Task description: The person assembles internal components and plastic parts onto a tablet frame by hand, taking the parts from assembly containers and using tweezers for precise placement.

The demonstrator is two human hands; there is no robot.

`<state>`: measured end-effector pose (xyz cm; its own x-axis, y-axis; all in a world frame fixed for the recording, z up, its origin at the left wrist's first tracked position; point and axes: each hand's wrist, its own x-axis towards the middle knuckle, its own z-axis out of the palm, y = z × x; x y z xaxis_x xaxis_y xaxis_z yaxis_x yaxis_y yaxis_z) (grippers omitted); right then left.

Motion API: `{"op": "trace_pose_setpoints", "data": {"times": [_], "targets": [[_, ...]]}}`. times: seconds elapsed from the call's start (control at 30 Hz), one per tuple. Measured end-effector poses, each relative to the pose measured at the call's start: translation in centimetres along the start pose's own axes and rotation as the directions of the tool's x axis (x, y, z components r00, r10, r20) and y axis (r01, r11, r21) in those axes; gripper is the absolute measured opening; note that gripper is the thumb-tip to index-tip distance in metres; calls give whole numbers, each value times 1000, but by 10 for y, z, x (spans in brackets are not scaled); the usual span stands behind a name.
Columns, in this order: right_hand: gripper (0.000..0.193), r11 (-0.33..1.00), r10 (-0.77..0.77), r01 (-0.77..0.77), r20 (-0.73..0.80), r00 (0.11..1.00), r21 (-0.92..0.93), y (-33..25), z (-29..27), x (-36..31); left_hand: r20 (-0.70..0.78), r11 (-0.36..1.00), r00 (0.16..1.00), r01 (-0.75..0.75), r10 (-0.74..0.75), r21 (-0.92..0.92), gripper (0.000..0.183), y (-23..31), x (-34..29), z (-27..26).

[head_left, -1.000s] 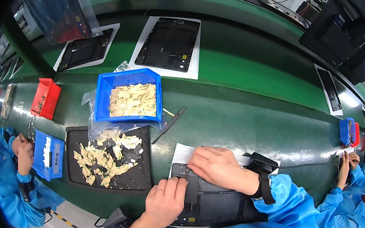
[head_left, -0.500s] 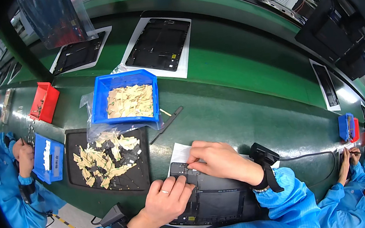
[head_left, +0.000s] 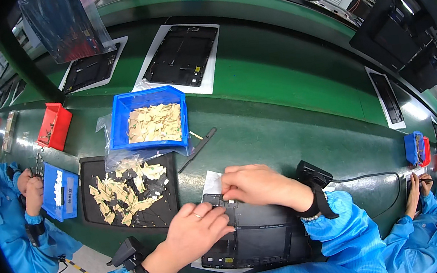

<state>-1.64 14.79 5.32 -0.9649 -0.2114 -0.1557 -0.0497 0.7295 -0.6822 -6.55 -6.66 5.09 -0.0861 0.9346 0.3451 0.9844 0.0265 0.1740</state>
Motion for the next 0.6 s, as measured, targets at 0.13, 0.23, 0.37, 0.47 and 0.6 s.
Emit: {"op": "trace_pose_setpoints", "data": {"times": [0.13, 0.23, 0.37, 0.47, 0.6], "targets": [[18, 983, -37, 48, -64, 997, 179, 15, -3, -10, -134, 951, 948, 301, -290, 70, 21, 4, -1, -15], [17, 993, 20, -9, -93, 995, 115, 1, 5, -18, -170, 871, 883, 463, -437, 165, 24, 8, -3, -13], [7, 998, 62, -57, -204, 977, 32, -13, 12, -19, -82, 842, 886, 460, -457, 281, 24, 10, -8, 0], [13, 996, -83, 71, -258, 963, -53, -6, 21, -26, -98, 827, 874, 482, -475, 290, 24, 13, -8, 0], [20, 963, -226, 180, -238, 944, -199, -4, 19, -37, -83, 841, 882, 468, -464, 272, 29, 16, -14, 2]]}}
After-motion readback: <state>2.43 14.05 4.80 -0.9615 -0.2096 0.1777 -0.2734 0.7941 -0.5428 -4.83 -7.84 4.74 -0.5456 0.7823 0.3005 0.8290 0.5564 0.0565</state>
